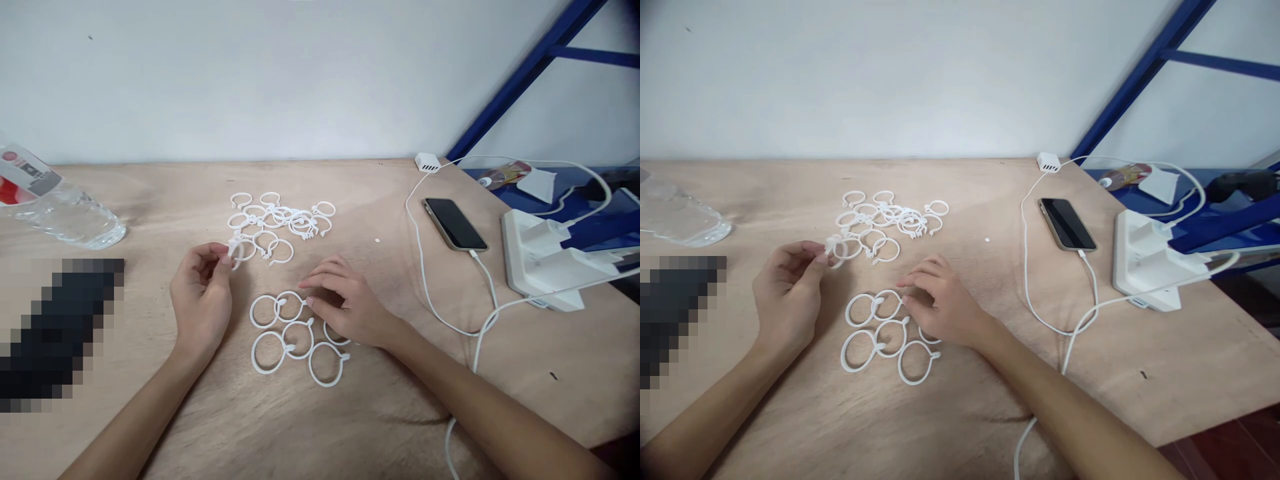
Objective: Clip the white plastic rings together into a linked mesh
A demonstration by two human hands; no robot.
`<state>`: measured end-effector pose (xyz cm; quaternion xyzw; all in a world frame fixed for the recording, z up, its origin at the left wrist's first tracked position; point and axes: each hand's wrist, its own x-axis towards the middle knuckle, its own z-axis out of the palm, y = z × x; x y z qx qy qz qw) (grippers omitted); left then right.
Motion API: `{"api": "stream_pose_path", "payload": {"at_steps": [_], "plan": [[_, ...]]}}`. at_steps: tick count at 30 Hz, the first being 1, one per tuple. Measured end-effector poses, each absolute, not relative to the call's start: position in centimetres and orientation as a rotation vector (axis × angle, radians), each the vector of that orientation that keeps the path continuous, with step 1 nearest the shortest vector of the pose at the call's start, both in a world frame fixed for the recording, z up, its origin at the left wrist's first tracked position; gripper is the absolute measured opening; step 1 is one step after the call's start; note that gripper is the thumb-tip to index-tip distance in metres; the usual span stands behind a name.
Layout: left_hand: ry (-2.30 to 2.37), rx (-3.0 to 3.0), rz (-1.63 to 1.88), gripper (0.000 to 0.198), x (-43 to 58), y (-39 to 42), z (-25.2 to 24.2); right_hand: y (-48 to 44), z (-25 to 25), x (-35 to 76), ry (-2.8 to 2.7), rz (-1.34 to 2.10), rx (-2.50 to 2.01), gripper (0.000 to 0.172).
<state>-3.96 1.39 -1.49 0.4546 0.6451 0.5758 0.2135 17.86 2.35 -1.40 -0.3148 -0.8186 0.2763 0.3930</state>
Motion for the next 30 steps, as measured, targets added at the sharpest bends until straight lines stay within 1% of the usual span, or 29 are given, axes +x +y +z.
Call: {"api": "stream_pose_path", "payload": {"at_steps": [5,8,17,30], "plan": [[1.731,1.195,1.585,0.016,-3.92,1.35,-1.46,2.37,-1.39,17.79,-2.082,0.696,-0.791,0.017],[1.774,1.163,1.574,0.018,-3.79,1.28,-1.29,2.34,-1.37,17.77,-2.083,0.691,-0.79,0.017],[1.873,1.309,1.561,0.02,-4.06,1.41,-1.64,2.31,-1.49,17.82,-2.085,0.687,-0.79,0.017],[1.815,1.277,1.576,0.015,-4.15,1.42,-1.56,2.3,-1.39,17.78,-2.093,0.678,-0.789,0.017]]}}
